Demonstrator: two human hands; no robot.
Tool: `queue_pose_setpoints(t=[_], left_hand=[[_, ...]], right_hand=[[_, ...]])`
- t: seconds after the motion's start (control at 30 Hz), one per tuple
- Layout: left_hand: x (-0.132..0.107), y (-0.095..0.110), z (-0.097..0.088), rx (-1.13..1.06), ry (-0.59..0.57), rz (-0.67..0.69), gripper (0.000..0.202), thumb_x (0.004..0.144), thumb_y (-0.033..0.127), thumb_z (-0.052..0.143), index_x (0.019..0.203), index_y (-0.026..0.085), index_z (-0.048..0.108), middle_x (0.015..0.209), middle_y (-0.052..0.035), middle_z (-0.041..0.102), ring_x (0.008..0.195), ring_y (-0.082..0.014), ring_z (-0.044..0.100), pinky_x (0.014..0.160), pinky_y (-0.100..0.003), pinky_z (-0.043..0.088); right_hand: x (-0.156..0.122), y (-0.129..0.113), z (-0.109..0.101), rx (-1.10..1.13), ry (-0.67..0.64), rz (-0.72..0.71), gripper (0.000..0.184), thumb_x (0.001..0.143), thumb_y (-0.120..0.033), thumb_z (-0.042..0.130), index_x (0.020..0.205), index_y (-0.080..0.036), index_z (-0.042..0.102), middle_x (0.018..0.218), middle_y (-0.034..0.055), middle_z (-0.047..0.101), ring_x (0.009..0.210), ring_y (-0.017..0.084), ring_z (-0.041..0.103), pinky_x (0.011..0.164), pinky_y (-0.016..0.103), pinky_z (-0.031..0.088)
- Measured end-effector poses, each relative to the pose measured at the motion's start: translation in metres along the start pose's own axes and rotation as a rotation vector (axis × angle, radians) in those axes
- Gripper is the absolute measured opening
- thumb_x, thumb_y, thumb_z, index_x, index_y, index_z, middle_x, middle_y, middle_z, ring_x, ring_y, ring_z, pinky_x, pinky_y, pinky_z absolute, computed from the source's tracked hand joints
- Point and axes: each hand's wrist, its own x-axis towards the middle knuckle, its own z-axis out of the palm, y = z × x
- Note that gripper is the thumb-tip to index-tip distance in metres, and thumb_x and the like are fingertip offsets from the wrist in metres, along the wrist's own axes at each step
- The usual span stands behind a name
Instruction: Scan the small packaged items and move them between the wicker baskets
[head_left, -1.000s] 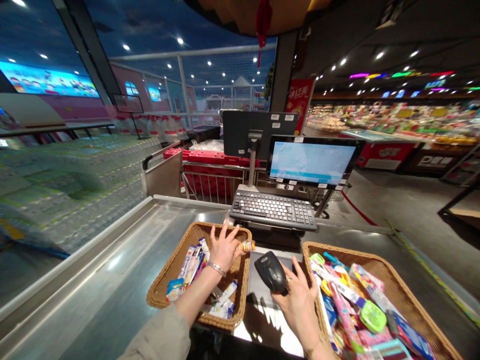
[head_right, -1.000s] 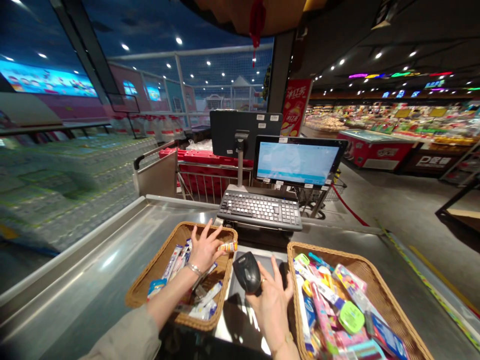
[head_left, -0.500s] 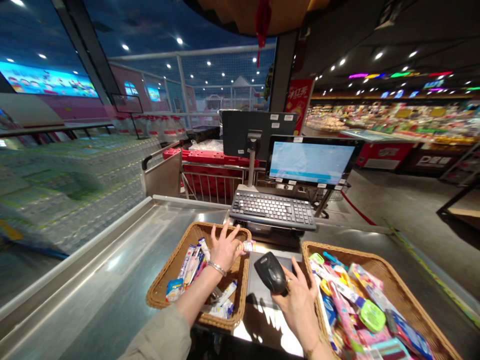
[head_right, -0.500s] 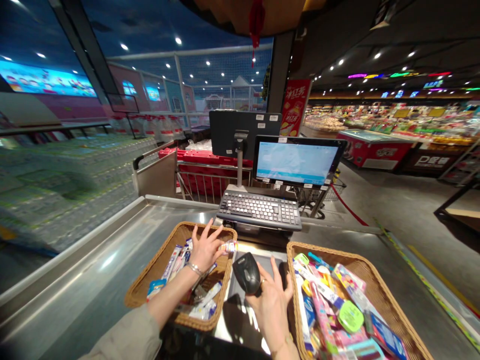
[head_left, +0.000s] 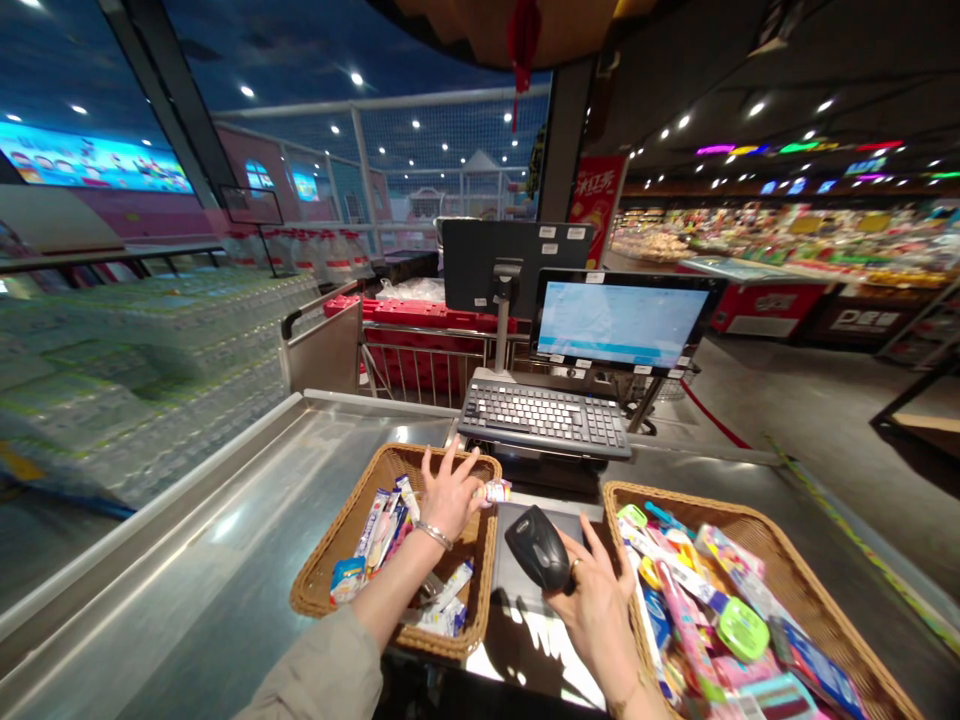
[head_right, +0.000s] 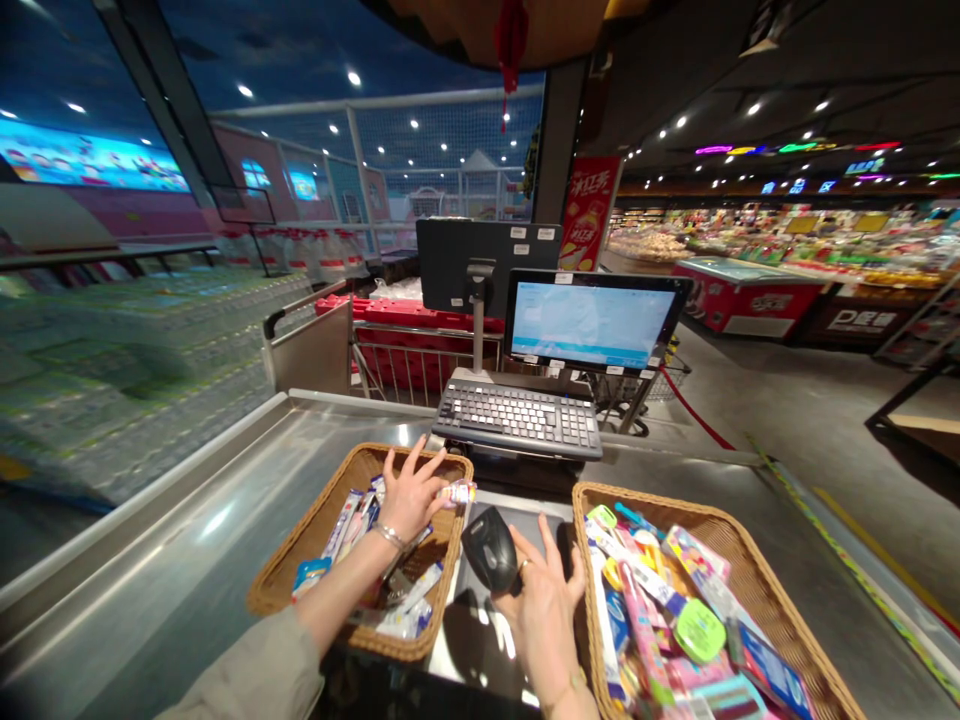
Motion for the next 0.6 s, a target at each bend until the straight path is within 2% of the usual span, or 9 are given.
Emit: queue_pose_setpoints(t=[0.1,0.33,0.6], left_hand=[[-0.0002,0.0002,-0.0001,0.003,0.009,-0.005,0.006,0.081,0.028,0.074,0.086,0.030,0.075,0.146,0.0000,0.056,0.147,-0.0379,0.031,0.115,-0.076,0.004],[-0.0007,-0.0009,-0.0001,-0.006,0.011,-0.021,0.006,0.080,0.029,0.074,0.085,0.031,0.075,0.146,0.0007,0.056,0.147,-0.0375,0.032,0.116,-0.075,0.005],[0.0009,-0.0013,0.0006,-0.025,-0.002,-0.033,0.008,0.080,0.034,0.075,0.087,0.031,0.076,0.146,0.0008,0.056,0.147,-0.0384,0.031,0.117,-0.074,0.003]], right_hand=[[-0.0008,0.0019,0.0021,-0.005,0.023,-0.025,0.032,0.067,-0.021,0.059,0.095,-0.030,0.072,0.123,-0.0001,0.070,0.136,0.034,0.047,0.111,0.062,0.016],[-0.0017,0.0036,0.0030,-0.032,0.036,-0.071,0.022,0.067,-0.020,0.059,0.084,-0.028,0.070,0.123,-0.0011,0.070,0.136,0.035,0.047,0.110,0.062,0.017],[-0.0014,0.0010,0.0010,-0.109,0.040,-0.050,0.030,0.066,-0.017,0.059,0.090,-0.029,0.072,0.131,-0.0020,0.065,0.139,0.036,0.043,0.113,0.063,0.017]])
